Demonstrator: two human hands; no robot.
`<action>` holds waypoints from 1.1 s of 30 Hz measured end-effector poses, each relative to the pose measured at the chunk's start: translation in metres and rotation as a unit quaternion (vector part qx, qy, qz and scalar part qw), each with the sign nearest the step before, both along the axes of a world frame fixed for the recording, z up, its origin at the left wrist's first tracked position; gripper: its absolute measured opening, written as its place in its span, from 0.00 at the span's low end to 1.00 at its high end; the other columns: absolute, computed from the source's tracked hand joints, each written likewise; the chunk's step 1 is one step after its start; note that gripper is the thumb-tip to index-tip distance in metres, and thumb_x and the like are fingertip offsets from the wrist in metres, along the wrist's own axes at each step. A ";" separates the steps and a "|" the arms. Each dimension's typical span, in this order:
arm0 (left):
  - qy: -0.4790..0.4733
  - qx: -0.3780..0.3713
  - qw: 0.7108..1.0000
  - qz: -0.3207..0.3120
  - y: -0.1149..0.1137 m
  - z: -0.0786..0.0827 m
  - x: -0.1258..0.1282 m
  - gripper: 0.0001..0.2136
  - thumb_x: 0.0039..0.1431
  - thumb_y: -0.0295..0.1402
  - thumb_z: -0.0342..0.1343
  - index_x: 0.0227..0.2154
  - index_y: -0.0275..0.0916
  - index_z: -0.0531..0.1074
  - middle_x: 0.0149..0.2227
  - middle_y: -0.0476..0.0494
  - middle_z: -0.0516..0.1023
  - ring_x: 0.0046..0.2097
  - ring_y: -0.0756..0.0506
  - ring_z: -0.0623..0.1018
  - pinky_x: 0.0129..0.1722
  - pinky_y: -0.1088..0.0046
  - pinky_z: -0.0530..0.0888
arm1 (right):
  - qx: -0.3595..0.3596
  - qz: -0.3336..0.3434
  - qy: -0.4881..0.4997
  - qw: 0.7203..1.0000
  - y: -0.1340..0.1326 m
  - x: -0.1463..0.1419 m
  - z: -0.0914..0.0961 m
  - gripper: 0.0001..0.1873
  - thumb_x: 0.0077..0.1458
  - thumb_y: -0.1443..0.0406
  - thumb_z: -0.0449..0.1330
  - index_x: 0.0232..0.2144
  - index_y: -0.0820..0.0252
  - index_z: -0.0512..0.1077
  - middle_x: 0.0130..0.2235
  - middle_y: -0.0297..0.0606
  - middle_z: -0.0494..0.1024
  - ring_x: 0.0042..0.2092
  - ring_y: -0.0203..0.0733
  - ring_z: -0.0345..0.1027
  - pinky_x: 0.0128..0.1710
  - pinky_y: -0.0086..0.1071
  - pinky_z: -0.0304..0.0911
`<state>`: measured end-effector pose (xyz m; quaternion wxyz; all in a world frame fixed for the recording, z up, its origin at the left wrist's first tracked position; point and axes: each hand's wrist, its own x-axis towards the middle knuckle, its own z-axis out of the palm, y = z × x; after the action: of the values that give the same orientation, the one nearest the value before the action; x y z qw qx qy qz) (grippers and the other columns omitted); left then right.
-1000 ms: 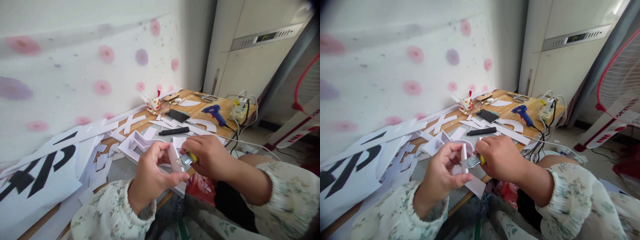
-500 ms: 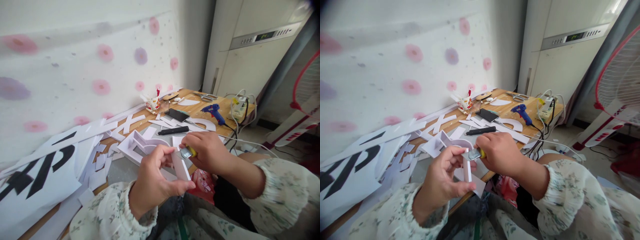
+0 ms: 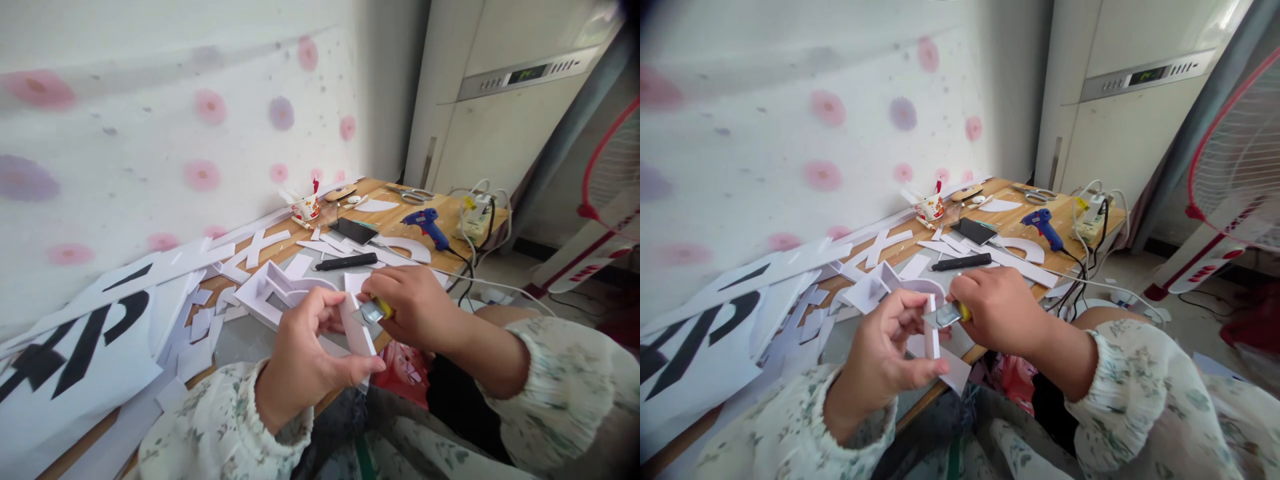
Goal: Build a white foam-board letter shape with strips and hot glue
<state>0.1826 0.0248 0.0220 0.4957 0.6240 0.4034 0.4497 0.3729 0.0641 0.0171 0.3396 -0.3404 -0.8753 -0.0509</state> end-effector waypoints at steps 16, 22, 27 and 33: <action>0.001 -0.003 1.000 -0.016 0.000 -0.003 -0.003 0.28 0.34 0.29 0.73 0.41 0.39 0.69 0.35 0.47 0.80 0.36 0.44 0.79 0.38 0.69 0.76 | -0.017 0.001 0.016 1.000 0.003 -0.001 -0.001 0.08 0.45 0.72 0.53 0.28 0.62 0.72 0.26 0.37 0.76 0.26 0.40 0.67 0.26 0.31 0.49; -0.005 0.003 1.000 -0.017 0.000 -0.002 -0.003 0.28 0.33 0.28 0.73 0.40 0.39 0.69 0.34 0.47 0.80 0.35 0.45 0.79 0.37 0.71 0.76 | -0.004 0.006 0.010 1.000 0.001 -0.001 -0.001 0.09 0.43 0.72 0.52 0.27 0.62 0.72 0.25 0.37 0.75 0.26 0.40 0.67 0.26 0.32 0.50; -0.001 0.012 1.000 -0.011 0.001 -0.004 -0.002 0.28 0.33 0.28 0.72 0.41 0.38 0.68 0.33 0.47 0.80 0.34 0.45 0.80 0.37 0.70 0.77 | -0.020 -0.039 0.012 0.999 0.007 -0.005 -0.003 0.07 0.47 0.70 0.54 0.29 0.62 0.72 0.28 0.38 0.78 0.29 0.43 0.71 0.27 0.33 0.50; -0.003 0.002 0.999 -0.034 -0.001 -0.005 0.000 0.28 0.33 0.27 0.72 0.40 0.38 0.68 0.33 0.48 0.81 0.34 0.46 0.79 0.36 0.71 0.77 | -0.169 -0.153 -0.075 0.971 0.018 -0.009 -0.002 0.11 0.51 0.66 0.54 0.37 0.59 0.73 0.37 0.40 0.81 0.39 0.47 0.74 0.32 0.33 0.55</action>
<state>0.1823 0.0235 0.0173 0.5106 0.6370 0.3798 0.4351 0.3635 0.0824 0.0153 0.1987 -0.5182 -0.8316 0.0207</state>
